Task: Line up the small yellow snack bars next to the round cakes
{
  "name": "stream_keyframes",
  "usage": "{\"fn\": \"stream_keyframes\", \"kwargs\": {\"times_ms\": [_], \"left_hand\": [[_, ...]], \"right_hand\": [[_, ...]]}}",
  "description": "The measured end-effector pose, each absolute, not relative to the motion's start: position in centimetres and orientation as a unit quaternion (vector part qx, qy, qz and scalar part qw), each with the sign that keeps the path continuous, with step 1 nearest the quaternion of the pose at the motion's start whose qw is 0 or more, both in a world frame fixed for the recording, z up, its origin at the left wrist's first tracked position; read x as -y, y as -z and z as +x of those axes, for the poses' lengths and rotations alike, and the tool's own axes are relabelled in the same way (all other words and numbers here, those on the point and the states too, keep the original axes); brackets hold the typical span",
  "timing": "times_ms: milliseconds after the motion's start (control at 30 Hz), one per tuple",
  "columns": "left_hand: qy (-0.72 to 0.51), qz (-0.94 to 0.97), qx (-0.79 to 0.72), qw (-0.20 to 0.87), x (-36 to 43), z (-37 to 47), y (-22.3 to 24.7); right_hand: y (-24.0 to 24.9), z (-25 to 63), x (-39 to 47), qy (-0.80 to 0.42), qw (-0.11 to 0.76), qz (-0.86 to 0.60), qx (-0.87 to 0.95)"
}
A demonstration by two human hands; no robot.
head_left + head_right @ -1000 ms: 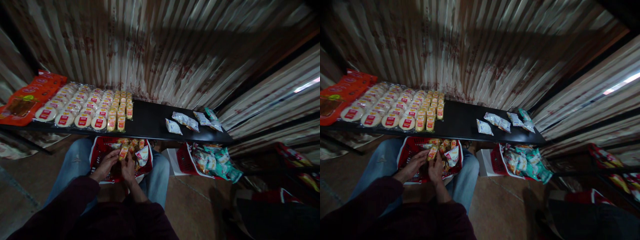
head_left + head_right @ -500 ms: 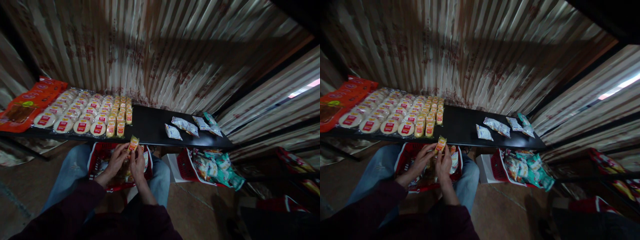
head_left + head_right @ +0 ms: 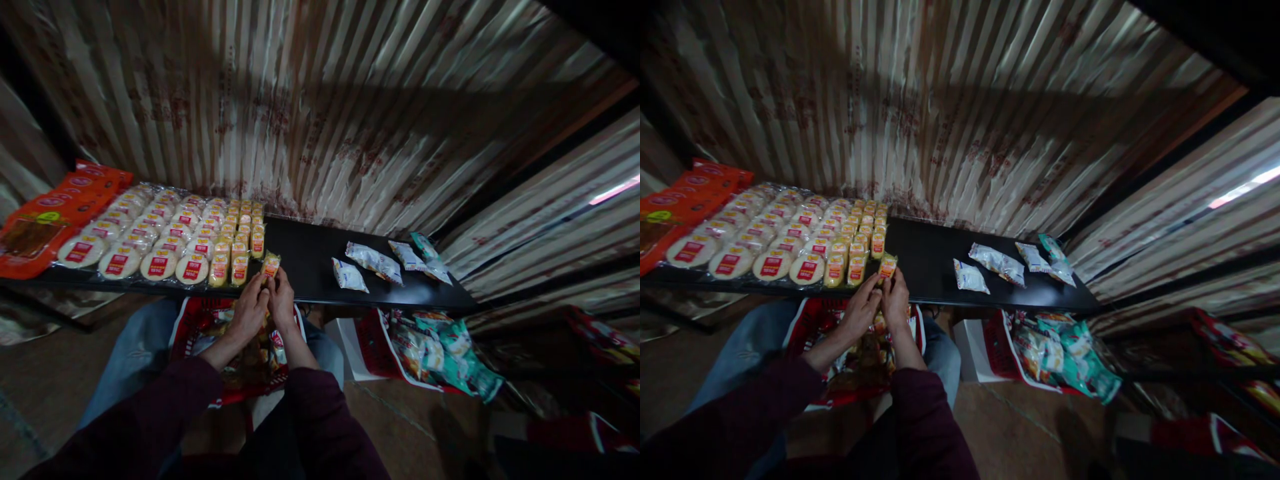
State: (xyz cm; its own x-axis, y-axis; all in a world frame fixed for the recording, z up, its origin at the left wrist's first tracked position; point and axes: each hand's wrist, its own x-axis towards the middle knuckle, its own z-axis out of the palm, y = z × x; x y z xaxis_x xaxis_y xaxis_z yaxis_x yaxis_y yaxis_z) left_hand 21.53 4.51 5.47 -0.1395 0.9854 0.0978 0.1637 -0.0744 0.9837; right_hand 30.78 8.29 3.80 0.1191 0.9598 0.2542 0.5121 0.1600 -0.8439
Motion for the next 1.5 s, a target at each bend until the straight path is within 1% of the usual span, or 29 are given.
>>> {"fn": "stream_keyframes", "kwargs": {"times_ms": [567, 800, 1200, 1500], "left_hand": [[-0.519, 0.567, -0.524, 0.367, -6.5, 22.7, -4.0], [-0.520, 0.573, -0.519, 0.363, -6.9, 22.9, -3.9], [-0.524, 0.574, -0.527, 0.344, -7.3, 22.6, -3.4], [-0.516, 0.601, -0.516, 0.325, -7.2, 22.5, -3.2]], "right_hand": [[-3.6, 30.7, -12.2, -0.281, 0.426, -0.568, 0.646], [-3.1, 30.6, -13.1, -0.256, 0.419, -0.564, 0.664], [-3.5, 30.8, -13.5, -0.257, 0.411, -0.558, 0.673], [-3.6, 31.4, -14.5, -0.274, 0.463, -0.545, 0.643]]}}
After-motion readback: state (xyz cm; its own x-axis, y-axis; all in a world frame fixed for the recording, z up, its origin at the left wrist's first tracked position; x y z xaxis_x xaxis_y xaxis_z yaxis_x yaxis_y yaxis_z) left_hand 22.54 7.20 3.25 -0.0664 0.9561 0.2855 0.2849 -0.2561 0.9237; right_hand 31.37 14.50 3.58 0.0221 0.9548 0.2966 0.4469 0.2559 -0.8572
